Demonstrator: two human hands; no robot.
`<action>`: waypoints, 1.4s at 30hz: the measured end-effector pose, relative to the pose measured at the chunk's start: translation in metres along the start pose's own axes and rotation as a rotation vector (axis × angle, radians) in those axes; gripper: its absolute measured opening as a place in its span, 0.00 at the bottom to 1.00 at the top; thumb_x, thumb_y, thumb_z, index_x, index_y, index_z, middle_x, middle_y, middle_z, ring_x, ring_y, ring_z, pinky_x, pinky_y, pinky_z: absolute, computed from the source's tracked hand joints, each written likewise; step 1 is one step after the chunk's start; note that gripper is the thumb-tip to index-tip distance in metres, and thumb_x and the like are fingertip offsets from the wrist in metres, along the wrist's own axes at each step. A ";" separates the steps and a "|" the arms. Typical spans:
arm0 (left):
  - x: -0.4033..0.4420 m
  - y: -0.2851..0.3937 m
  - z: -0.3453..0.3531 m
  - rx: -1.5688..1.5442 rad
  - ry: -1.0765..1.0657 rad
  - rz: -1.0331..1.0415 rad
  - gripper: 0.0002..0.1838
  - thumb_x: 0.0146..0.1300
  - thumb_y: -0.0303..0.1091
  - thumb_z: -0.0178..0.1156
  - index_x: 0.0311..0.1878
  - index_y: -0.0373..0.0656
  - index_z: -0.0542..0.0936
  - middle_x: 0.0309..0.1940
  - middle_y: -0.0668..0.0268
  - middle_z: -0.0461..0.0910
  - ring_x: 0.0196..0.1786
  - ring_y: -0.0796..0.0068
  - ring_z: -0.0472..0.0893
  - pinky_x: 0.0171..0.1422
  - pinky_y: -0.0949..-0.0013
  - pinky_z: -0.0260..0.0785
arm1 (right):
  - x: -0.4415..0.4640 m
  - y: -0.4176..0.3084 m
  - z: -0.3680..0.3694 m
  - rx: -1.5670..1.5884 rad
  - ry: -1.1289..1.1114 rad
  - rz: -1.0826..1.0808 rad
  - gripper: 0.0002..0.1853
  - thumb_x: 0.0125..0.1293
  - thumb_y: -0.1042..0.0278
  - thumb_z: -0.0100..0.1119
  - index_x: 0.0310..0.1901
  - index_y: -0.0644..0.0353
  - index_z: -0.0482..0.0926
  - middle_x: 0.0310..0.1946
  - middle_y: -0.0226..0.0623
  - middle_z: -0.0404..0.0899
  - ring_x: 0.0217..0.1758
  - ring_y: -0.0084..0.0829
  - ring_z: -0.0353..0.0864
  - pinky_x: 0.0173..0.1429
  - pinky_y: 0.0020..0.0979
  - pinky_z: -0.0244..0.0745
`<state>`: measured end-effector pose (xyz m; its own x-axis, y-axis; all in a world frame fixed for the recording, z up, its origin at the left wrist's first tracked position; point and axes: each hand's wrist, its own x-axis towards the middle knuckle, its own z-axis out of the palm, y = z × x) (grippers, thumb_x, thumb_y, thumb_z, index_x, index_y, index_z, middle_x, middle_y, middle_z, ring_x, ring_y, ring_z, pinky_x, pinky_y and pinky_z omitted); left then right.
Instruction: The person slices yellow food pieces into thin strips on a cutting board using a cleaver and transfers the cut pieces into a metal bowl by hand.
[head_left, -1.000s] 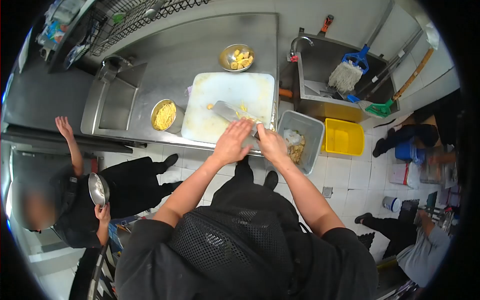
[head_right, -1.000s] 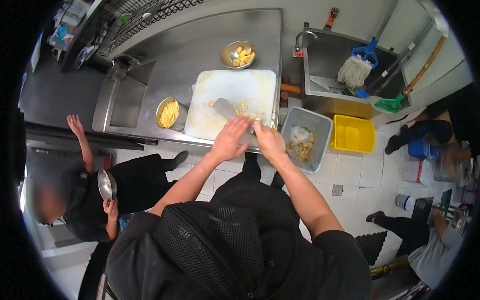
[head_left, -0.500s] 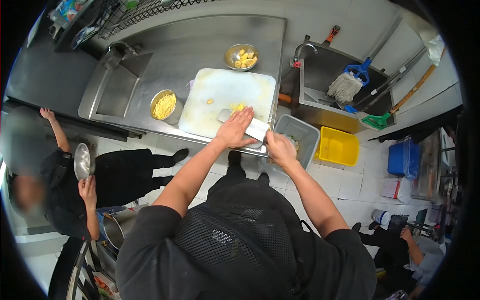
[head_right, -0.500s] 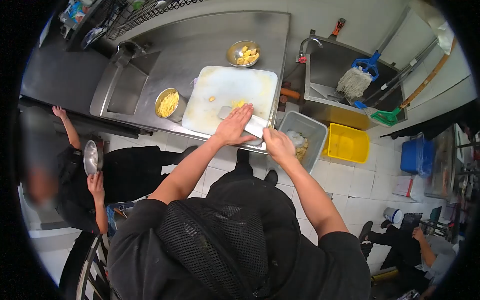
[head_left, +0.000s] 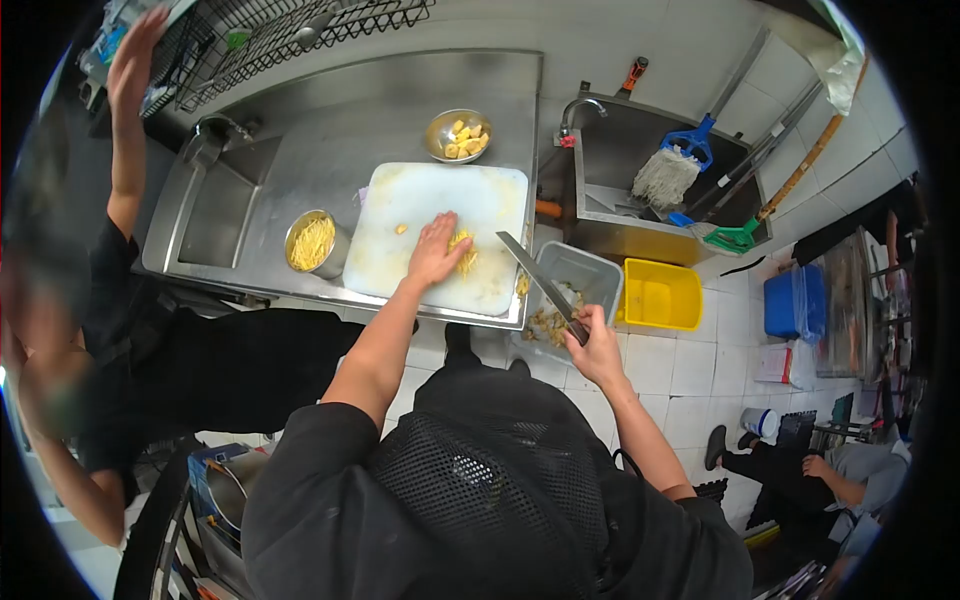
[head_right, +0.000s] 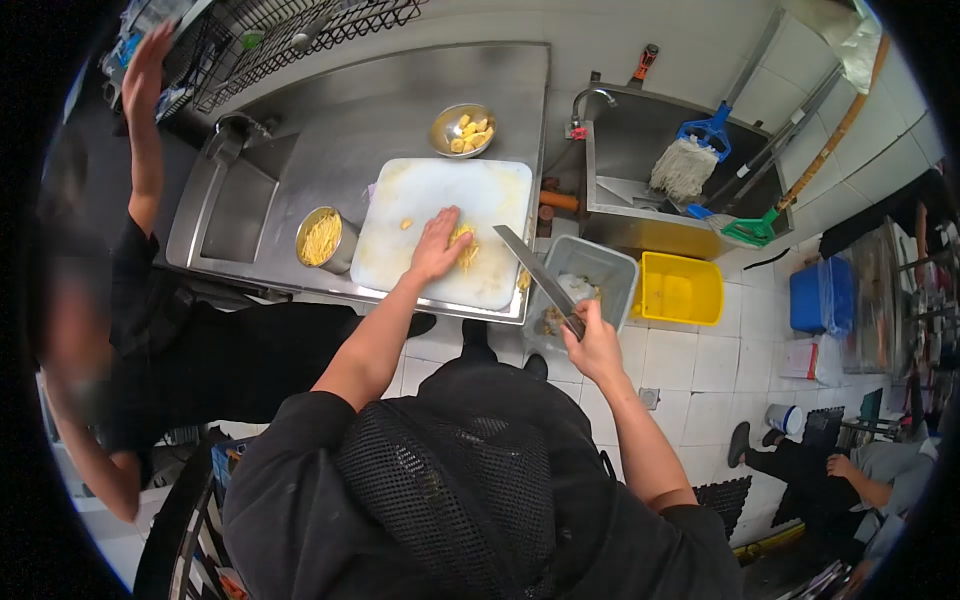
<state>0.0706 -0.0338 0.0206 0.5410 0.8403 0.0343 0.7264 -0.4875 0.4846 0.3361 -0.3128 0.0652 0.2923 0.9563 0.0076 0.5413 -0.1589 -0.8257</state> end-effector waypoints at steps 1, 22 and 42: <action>0.005 0.001 0.003 0.015 -0.040 0.045 0.42 0.75 0.59 0.52 0.80 0.35 0.61 0.81 0.51 0.59 0.84 0.54 0.55 0.87 0.55 0.45 | 0.007 -0.003 0.003 0.000 0.008 -0.002 0.23 0.63 0.71 0.70 0.55 0.60 0.68 0.42 0.55 0.86 0.47 0.59 0.87 0.50 0.50 0.81; -0.065 0.003 -0.002 0.134 0.074 -0.030 0.69 0.50 0.72 0.71 0.80 0.28 0.54 0.80 0.44 0.58 0.83 0.48 0.55 0.86 0.53 0.48 | 0.063 -0.065 0.046 -0.160 -0.300 -0.093 0.17 0.67 0.68 0.63 0.51 0.62 0.67 0.37 0.63 0.84 0.44 0.67 0.83 0.49 0.60 0.75; -0.029 0.041 0.041 -0.027 0.325 -0.183 0.50 0.65 0.65 0.63 0.75 0.32 0.66 0.76 0.43 0.65 0.80 0.47 0.62 0.85 0.50 0.49 | 0.025 0.003 0.103 0.768 -0.250 0.336 0.22 0.77 0.67 0.58 0.64 0.72 0.70 0.33 0.38 0.82 0.18 0.23 0.77 0.18 0.27 0.70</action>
<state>0.1022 -0.0876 0.0036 0.2375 0.9465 0.2184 0.7847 -0.3195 0.5312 0.2640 -0.2643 0.0053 0.1107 0.9286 -0.3542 -0.2495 -0.3191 -0.9143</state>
